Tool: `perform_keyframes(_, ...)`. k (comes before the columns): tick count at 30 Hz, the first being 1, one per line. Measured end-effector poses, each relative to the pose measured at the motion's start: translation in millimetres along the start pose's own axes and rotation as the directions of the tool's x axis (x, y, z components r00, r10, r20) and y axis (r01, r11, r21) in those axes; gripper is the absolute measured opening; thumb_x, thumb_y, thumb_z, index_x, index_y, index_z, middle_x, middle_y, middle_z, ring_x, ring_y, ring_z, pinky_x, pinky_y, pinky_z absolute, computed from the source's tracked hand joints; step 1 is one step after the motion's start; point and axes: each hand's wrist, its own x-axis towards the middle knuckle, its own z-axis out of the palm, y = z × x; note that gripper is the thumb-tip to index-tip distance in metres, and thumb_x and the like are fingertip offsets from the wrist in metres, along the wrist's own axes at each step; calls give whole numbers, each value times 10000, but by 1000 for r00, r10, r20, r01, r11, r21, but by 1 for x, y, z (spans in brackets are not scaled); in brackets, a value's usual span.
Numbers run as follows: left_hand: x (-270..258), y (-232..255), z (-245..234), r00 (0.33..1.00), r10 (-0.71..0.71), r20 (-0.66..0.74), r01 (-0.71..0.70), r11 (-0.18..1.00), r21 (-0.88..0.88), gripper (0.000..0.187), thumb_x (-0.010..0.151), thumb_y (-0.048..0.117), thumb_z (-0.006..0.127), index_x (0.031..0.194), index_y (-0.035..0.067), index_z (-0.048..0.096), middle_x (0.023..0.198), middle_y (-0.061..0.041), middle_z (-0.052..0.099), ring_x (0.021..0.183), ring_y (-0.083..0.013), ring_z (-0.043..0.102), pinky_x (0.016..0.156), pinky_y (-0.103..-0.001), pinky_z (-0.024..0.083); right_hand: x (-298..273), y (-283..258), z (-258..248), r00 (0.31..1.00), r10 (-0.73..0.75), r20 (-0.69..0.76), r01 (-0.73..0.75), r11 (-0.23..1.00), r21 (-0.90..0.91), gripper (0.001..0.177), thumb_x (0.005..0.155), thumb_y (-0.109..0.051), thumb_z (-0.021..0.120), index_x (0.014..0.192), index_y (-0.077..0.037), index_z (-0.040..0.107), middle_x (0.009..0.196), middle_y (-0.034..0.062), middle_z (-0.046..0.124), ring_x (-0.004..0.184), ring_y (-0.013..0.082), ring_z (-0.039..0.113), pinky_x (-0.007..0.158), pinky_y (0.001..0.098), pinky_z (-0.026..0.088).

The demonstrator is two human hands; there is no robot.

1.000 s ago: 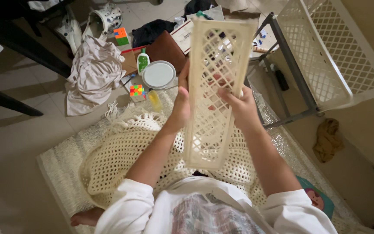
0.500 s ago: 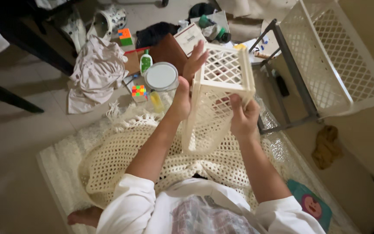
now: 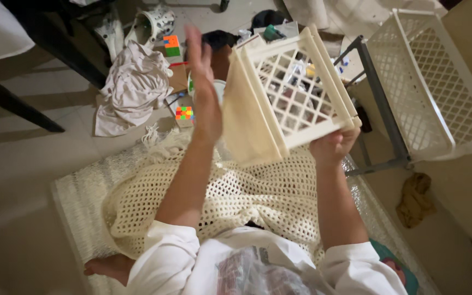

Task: The person sits on the floor and wipes a white plastic basket with a cloth. They rotate the basket to clean different sides and then place it on a metal rack.

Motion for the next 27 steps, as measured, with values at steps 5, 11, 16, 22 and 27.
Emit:
perform_keyframes(5,-15,-52,-28,908,-364,-207,357,931,-68,580,1101,497,454,1288,-18,644,1243,-94,641,1158,-185,547,1061,-319,410,15,44,9,998,-13,55,33,924,-382,656,979,-644,622,927,7,692,830,-20,623,715,115,553,630,266,447)
perform_keyframes(11,-67,-93,-47,973,83,-215,-34,974,224,434,1108,435,565,1229,24,497,1089,-34,442,1008,-153,438,946,-308,397,39,62,30,944,314,104,-165,720,-674,553,1062,-548,561,1121,-17,702,1178,80,541,911,152,656,743,280,591)
perform_keyframes(16,-102,-122,-47,979,-22,-201,106,903,416,457,1033,455,648,1143,33,512,1022,-60,446,899,-180,452,812,-318,417,34,59,21,893,433,-121,-367,545,-754,525,976,-256,650,1446,-58,525,1264,127,550,1045,187,612,898,294,512)
perform_keyframes(22,-101,-111,-33,959,-261,-113,281,797,535,553,930,470,727,1211,66,472,829,7,571,652,-148,559,558,-296,456,10,48,13,826,527,-199,-560,733,-386,590,941,23,580,1504,-104,457,1399,86,559,1222,160,592,1017,236,511)
perform_keyframes(27,-104,-73,-28,994,-92,51,20,640,768,512,977,417,750,1381,136,606,1034,-90,590,928,-243,591,813,-436,493,17,33,24,922,285,-262,-379,803,-459,392,1043,37,765,1365,-46,558,1210,115,611,998,161,590,821,242,525)
